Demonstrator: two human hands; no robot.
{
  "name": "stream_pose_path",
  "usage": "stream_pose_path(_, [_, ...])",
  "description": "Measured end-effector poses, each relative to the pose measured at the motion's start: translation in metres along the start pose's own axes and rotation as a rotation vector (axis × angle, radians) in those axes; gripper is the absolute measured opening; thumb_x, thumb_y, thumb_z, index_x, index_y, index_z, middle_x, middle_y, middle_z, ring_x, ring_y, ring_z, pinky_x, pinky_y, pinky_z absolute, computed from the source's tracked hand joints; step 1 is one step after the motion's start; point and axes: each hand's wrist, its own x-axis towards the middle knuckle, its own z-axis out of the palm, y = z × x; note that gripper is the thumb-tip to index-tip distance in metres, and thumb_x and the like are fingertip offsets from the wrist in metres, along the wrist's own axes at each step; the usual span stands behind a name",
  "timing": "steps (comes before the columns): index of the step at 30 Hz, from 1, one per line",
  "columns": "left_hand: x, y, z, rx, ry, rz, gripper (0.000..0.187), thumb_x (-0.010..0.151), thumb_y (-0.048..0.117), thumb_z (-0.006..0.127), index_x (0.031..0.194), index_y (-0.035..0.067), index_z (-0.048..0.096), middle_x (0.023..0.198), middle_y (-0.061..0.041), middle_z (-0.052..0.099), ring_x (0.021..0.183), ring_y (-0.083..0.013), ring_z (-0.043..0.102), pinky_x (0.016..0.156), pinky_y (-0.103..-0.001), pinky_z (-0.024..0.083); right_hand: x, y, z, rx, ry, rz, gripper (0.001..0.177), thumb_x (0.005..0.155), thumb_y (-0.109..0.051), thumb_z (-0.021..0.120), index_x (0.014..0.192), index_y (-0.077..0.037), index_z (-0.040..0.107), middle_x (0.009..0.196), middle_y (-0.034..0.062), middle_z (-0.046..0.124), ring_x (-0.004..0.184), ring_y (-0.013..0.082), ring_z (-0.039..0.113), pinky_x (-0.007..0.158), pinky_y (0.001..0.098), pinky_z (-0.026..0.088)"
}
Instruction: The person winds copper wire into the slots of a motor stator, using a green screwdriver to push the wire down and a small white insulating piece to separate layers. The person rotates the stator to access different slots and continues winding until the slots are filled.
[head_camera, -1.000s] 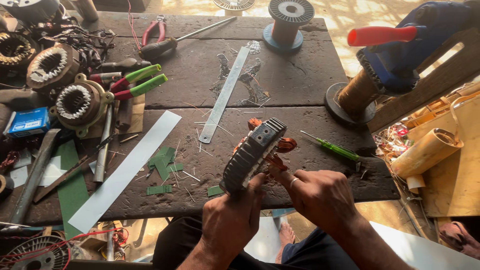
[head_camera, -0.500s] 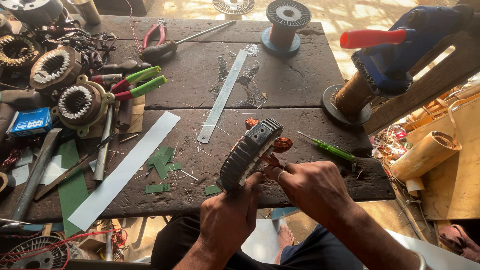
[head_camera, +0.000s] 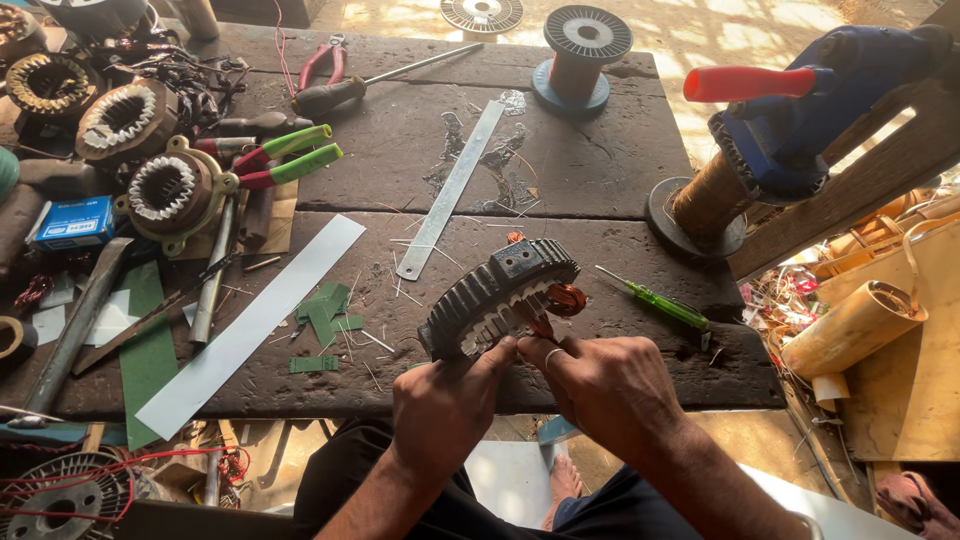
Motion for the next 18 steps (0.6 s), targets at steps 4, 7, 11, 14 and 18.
stream_pose_path(4, [0.0,-0.003,-0.001,-0.038,-0.03,-0.001,0.029,0.09,0.013,0.074,0.119,0.016,0.078,0.071,-0.006,0.064,0.051,-0.0172,0.062,0.047,-0.035,0.05,-0.002,-0.007,0.006,0.023,0.076,0.005,0.024,0.093,-0.026,0.073,0.113,-0.011,0.074,0.056,0.0017,0.065,0.04,0.0138,0.06,0.037,0.0334,0.047])
stream_pose_path(7, [-0.001,-0.004,0.001,-0.074,-0.026,-0.012,0.025,0.091,0.013,0.074,0.116,0.014,0.077,0.075,-0.006,0.067,0.053,-0.0157,0.064,0.048,-0.033,0.051,-0.004,-0.009,0.011,-0.054,0.25,-0.123,0.029,0.093,-0.021,0.072,0.121,-0.011,0.074,0.061,-0.0003,0.067,0.045,0.0111,0.06,0.039,0.0313,0.044])
stream_pose_path(11, [-0.001,-0.005,0.002,-0.048,-0.052,-0.017,0.026,0.09,0.009,0.073,0.115,0.012,0.078,0.072,-0.005,0.067,0.051,-0.0156,0.064,0.047,-0.034,0.052,-0.005,0.001,0.015,-0.123,0.351,-0.272,0.033,0.096,-0.016,0.067,0.128,-0.011,0.072,0.069,-0.0031,0.068,0.054,0.0072,0.06,0.046,0.029,0.042])
stream_pose_path(14, [0.0,-0.004,0.001,-0.077,-0.02,-0.016,0.027,0.09,0.009,0.07,0.116,0.013,0.077,0.079,-0.006,0.069,0.056,-0.0154,0.065,0.051,-0.033,0.053,-0.002,0.011,0.016,-0.161,0.315,-0.358,0.03,0.098,-0.013,0.068,0.127,-0.011,0.075,0.066,-0.0062,0.066,0.052,0.0034,0.057,0.046,0.0255,0.042])
stream_pose_path(18, [-0.001,-0.002,0.0,-0.041,-0.02,-0.031,0.029,0.088,0.009,0.071,0.116,0.015,0.078,0.077,-0.004,0.068,0.055,-0.0168,0.064,0.05,-0.034,0.052,0.002,0.024,0.013,-0.199,0.274,-0.461,0.027,0.094,-0.017,0.07,0.12,-0.013,0.076,0.06,-0.007,0.06,0.05,0.005,0.055,0.044,0.0262,0.041])
